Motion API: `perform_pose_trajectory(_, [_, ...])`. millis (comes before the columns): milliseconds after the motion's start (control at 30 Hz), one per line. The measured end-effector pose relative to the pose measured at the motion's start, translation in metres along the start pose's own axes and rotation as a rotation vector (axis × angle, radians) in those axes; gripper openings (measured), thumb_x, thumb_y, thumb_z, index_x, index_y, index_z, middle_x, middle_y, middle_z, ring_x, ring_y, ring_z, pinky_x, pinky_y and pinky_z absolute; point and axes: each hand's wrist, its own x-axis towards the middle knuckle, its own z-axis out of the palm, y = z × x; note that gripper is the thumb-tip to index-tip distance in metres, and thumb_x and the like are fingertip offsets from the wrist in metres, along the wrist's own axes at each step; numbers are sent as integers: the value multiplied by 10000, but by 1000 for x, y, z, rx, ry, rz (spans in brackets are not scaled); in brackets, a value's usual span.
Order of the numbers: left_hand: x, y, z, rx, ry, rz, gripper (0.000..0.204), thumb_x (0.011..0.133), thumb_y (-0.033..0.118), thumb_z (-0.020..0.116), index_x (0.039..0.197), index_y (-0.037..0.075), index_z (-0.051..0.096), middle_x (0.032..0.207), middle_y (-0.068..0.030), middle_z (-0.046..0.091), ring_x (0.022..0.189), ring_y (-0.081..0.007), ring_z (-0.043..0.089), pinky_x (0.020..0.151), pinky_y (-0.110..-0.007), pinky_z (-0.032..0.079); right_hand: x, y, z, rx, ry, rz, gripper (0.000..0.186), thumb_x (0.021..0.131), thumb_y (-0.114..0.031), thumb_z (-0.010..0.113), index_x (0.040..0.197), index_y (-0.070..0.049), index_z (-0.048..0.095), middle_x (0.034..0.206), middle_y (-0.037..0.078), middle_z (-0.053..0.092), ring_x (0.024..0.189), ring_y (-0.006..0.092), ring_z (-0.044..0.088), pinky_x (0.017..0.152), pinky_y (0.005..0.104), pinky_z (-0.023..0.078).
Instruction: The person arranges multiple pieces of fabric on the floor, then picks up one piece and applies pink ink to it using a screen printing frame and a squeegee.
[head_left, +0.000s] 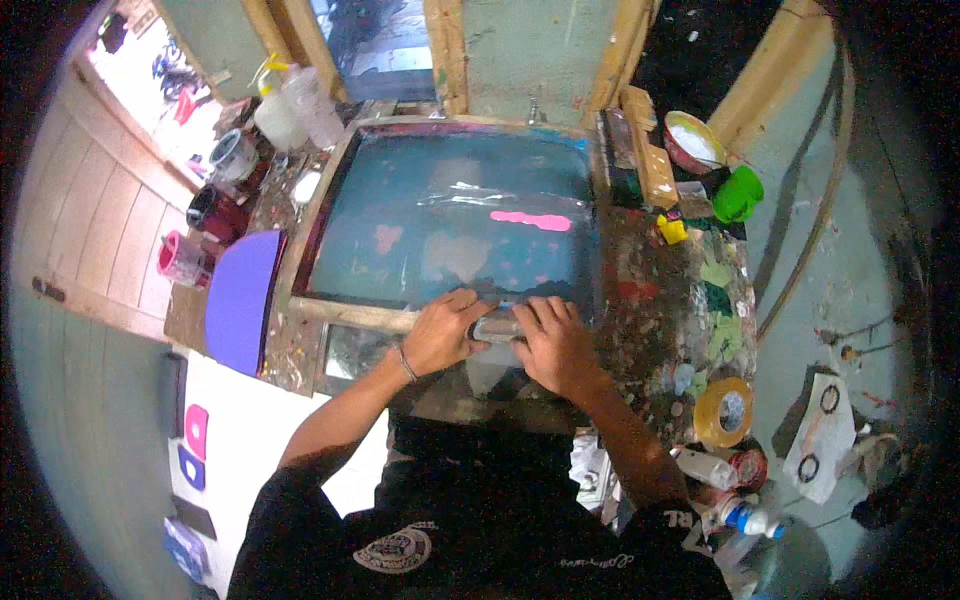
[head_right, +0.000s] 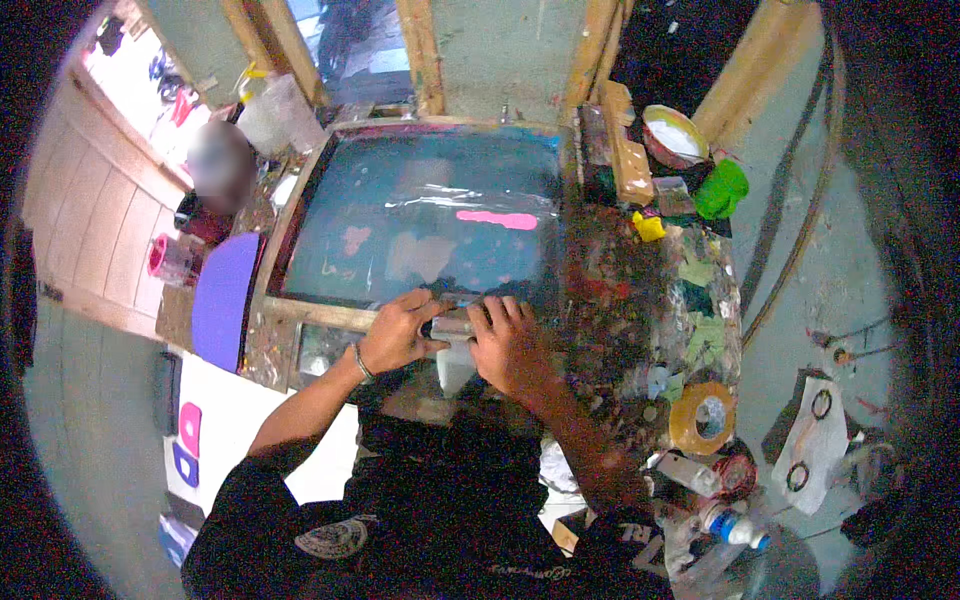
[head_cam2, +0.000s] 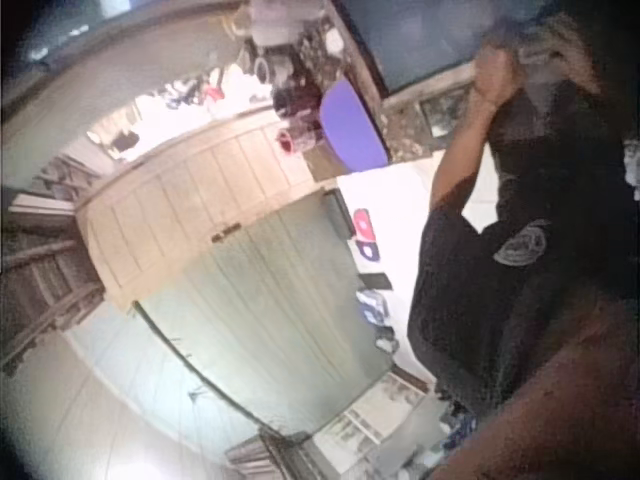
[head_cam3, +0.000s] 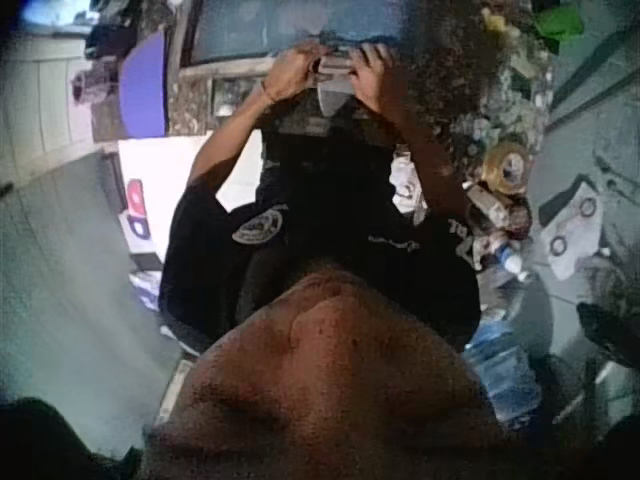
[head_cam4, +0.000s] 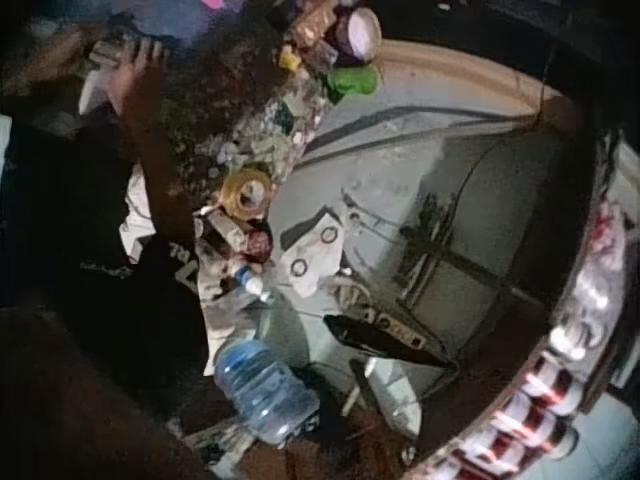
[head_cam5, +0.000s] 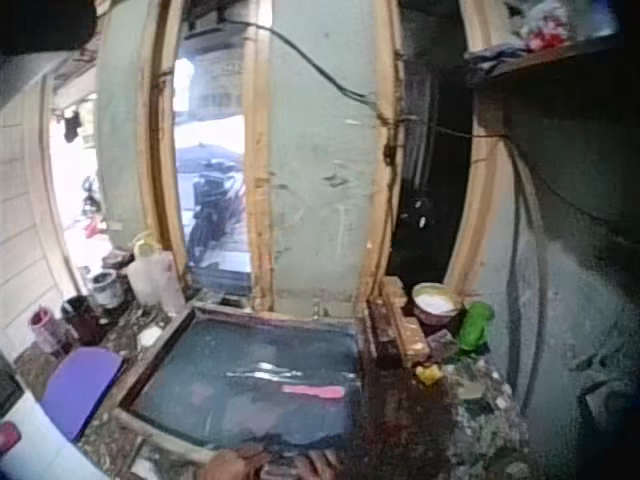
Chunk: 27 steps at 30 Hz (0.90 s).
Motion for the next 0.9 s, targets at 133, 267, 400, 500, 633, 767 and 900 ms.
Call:
perform_pose_trajectory(133, [-4,-1,-10,-21,24,3,638,616,220,853,1198,69,637,970,-153,595,916,-354,625,787,-432,527,7,-8,-4,-28,-5,11,601,713,-256,787,1213,-1,573,1114,152,558,1065,339,534,901,458,437])
perform_pose_trajectory(267, [-3,6,-13,-36,21,-38,594,612,160,848,1154,51,633,967,-136,595,945,-344,611,826,-425,512,9,-10,-11,-58,-48,6,639,707,-268,798,1240,-7,561,1109,147,553,1050,339,534,902,459,437])
perform_pose_trajectory(400, [-3,1,-3,3,23,0,625,636,247,853,1196,72,639,975,-149,596,949,-355,616,817,-430,522,3,-4,-7,-87,-40,-12,666,692,-258,816,1257,-18,557,1121,142,541,1061,333,531,912,450,440])
perform_pose_trajectory(500, [-4,4,0,2,23,-14,603,618,197,853,1164,61,636,982,-141,600,958,-352,613,827,-428,516,-1,-1,0,-90,-57,6,676,685,-233,823,1268,-23,553,1136,142,537,1076,331,528,925,443,440])
perform_pose_trajectory(633, [-8,1,6,-22,26,-42,581,593,130,848,1126,42,633,976,-132,601,960,-343,611,826,-423,510,-5,0,12,-137,-64,6,677,681,-202,824,1277,-30,552,1160,144,538,1095,333,525,946,443,435])
perform_pose_trajectory(767, [-10,-4,10,-27,29,-32,579,593,115,842,1127,40,634,971,-129,600,945,-340,608,817,-425,507,-7,3,21,-121,-51,6,668,688,-190,818,1281,-36,552,1175,144,539,1108,333,522,958,446,432])
perform_pose_trajectory(900, [-12,-1,11,-25,23,-39,590,589,107,837,1138,41,632,954,-123,587,941,-331,601,819,-422,500,-10,4,21,-70,-87,34,646,698,-170,802,1280,-42,554,1189,140,540,1121,333,519,968,448,430])
